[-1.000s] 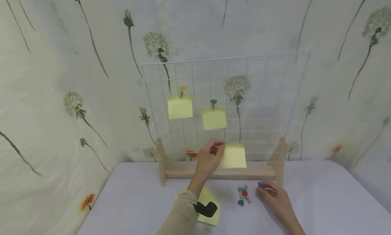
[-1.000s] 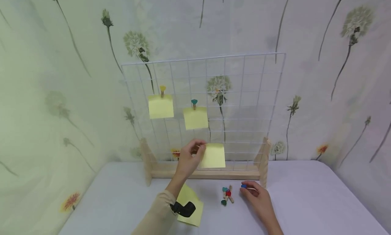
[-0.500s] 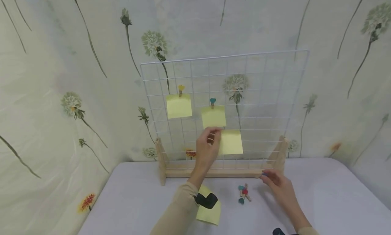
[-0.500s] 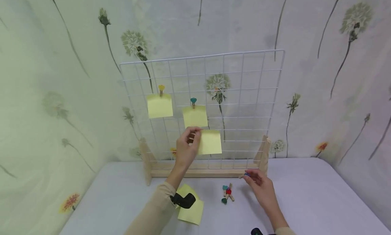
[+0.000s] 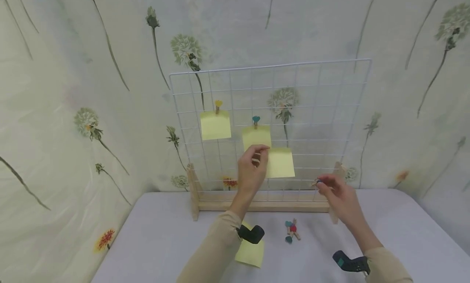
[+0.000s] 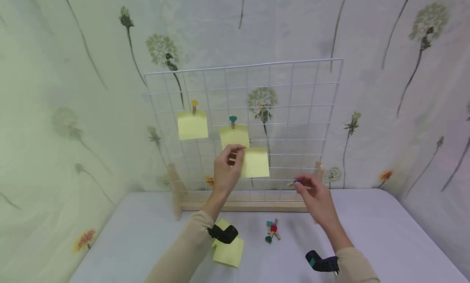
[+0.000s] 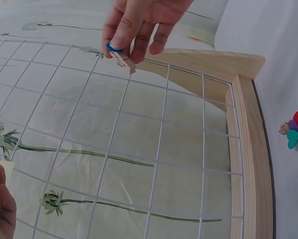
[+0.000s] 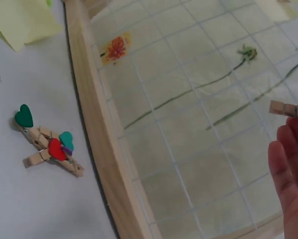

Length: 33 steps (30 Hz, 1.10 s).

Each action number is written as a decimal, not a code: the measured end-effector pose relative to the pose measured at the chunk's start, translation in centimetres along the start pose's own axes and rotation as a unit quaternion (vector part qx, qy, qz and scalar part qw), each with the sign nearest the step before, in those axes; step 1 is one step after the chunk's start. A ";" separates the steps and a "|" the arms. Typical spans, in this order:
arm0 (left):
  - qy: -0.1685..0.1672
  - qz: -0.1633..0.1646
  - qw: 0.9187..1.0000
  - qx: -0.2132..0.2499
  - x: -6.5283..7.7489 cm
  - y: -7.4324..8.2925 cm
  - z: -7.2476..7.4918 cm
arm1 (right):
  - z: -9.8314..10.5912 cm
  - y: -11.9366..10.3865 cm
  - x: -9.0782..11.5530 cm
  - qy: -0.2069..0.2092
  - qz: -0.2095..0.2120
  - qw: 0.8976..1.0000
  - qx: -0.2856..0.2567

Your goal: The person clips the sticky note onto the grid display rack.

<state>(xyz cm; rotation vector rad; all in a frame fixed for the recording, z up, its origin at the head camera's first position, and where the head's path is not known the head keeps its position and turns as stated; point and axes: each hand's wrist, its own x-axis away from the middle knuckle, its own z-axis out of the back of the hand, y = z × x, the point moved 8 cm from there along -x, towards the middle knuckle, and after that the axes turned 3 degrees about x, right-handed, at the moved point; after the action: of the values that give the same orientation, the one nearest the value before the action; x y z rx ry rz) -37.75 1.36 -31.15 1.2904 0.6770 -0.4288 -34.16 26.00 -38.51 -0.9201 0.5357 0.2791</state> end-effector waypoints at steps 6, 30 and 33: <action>0.002 -0.002 1.000 -0.003 -0.4 0.4 0.1 | 0.8 -1.7 -1.7 0.018 0.050 0.999 -0.007; -0.016 -0.030 0.998 -0.044 -2.6 2.3 -0.6 | 3.4 -8.9 -3.3 0.045 0.087 0.995 -0.027; -0.008 -0.036 0.998 -0.047 -3.1 2.8 -0.5 | 3.4 -9.4 -3.6 0.052 0.089 0.995 -0.016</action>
<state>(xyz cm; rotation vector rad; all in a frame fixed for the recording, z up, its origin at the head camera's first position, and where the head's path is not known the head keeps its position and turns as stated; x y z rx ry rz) -38.28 2.28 -27.08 1.1756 0.7228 -0.4611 -31.87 23.31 -28.54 -0.9223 0.7132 0.4034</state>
